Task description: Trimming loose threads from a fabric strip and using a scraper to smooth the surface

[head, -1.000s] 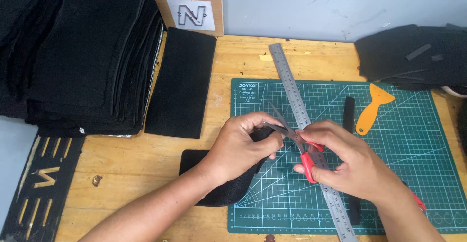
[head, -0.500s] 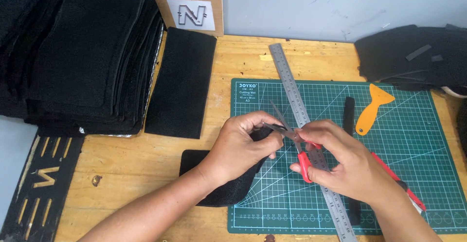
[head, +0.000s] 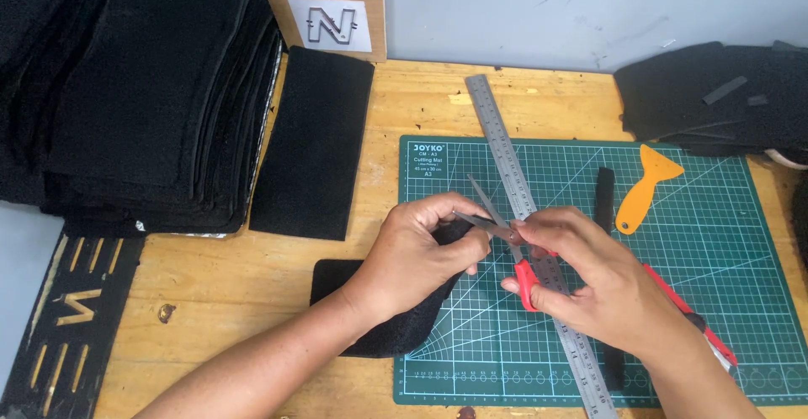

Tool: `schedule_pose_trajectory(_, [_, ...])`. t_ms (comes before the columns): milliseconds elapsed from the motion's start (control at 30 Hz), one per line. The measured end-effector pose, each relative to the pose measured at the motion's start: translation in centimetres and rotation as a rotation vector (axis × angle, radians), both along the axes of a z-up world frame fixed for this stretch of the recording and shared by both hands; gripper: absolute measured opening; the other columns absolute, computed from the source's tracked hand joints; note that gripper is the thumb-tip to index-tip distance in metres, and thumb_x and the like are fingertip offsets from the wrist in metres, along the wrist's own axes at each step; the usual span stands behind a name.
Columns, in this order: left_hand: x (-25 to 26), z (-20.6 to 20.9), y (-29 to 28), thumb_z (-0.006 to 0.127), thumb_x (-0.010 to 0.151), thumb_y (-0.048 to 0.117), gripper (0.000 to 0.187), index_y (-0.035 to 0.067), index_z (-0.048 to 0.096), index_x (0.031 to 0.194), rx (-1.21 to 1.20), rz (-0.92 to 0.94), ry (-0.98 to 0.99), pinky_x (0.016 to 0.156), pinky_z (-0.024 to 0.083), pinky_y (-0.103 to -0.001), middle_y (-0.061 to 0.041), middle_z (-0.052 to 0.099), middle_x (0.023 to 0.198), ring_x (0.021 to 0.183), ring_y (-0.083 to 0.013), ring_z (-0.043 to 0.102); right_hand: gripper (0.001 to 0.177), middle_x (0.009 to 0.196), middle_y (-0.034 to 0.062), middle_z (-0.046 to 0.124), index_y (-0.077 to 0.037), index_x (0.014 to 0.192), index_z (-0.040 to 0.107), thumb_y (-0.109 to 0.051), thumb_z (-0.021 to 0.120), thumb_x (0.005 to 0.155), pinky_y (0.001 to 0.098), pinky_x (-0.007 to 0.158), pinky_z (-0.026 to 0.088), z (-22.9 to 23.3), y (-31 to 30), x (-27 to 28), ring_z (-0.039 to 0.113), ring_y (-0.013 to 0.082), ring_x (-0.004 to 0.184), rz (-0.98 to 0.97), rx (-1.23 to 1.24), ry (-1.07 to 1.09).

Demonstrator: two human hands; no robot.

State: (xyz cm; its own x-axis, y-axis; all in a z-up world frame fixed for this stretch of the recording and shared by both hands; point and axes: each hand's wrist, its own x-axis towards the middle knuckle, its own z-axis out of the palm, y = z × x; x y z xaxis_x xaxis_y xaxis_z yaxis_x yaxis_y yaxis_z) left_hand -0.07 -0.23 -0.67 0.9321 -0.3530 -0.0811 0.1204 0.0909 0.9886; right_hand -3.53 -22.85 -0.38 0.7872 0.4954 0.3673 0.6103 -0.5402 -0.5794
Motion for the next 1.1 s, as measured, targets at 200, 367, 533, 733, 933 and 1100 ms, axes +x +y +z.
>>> schedule_pose_trajectory(200, [0.0, 0.3, 0.0, 0.065, 0.087, 0.000, 0.012, 0.006, 0.074, 0.093, 0.018, 0.010, 0.031, 0.055, 0.050, -0.022, -0.002, 0.071, 0.076, 0.056, -0.0084, 0.061, 0.059, 0.122, 0.0132, 0.064, -0.005, 0.128, 0.058, -0.009, 0.086, 0.077, 0.0303, 0.091, 0.058, -0.1, -0.1, 0.0, 0.067, 0.0215, 0.109, 0.008, 0.011, 0.030])
schedule_pose_trajectory(367, [-0.2, 0.7, -0.1, 0.065, 0.088, 0.000, 0.012, 0.006, 0.074, 0.092, -0.007, 0.012, 0.021, 0.055, 0.051, -0.021, 0.000, 0.072, 0.079, 0.059, -0.0063, 0.059, 0.057, 0.122, 0.0121, 0.065, -0.005, 0.127, 0.059, -0.007, 0.085, 0.077, 0.0280, 0.088, 0.058, -0.1, -0.3, -0.2, 0.068, 0.0190, 0.103, -0.011, 0.002, 0.047])
schedule_pose_trajectory(533, [-0.2, 0.6, 0.0, 0.065, 0.090, 0.002, 0.011, 0.006, 0.075, 0.094, -0.013, -0.011, 0.015, 0.056, 0.052, -0.021, 0.001, 0.072, 0.079, 0.060, -0.0061, 0.060, 0.055, 0.118, 0.0084, 0.067, -0.005, 0.122, 0.062, -0.006, 0.088, 0.073, 0.0243, 0.083, 0.059, 0.5, 0.2, -0.2, 0.069, 0.0143, 0.097, -0.022, 0.024, 0.102])
schedule_pose_trajectory(733, [-0.2, 0.7, 0.1, 0.061, 0.090, 0.000, 0.016, 0.006, 0.075, 0.095, -0.037, -0.024, 0.028, 0.057, 0.054, -0.021, 0.000, 0.070, 0.077, 0.058, -0.0082, 0.060, 0.056, 0.120, 0.0073, 0.064, -0.008, 0.125, 0.063, 0.002, 0.083, 0.073, 0.0202, 0.087, 0.068, 0.4, -0.2, -0.3, 0.069, 0.0106, 0.093, -0.044, 0.046, 0.185])
schedule_pose_trajectory(933, [0.1, 0.6, 0.2, 0.069, 0.095, 0.011, 0.009, 0.005, 0.073, 0.091, -0.010, -0.026, 0.009, 0.052, 0.051, -0.022, -0.004, 0.070, 0.067, 0.056, -0.0061, 0.058, 0.052, 0.089, -0.0002, 0.068, -0.011, 0.119, 0.067, -0.014, 0.091, 0.073, 0.0251, 0.078, 0.056, 0.0, -0.8, 0.3, 0.065, 0.0089, 0.074, -0.086, 0.060, 0.091])
schedule_pose_trajectory(1100, [0.9, 0.3, 0.3, 0.078, 0.085, 0.023, 0.020, 0.011, 0.082, 0.101, 0.095, 0.057, 0.048, 0.094, 0.058, -0.020, -0.003, 0.083, 0.106, 0.100, -0.0082, 0.076, 0.055, 0.116, 0.0084, 0.067, -0.007, 0.120, 0.067, -0.017, 0.089, 0.071, 0.0271, 0.090, 0.056, 0.9, -2.0, 1.0, 0.066, 0.0149, 0.093, -0.225, 0.008, 0.063])
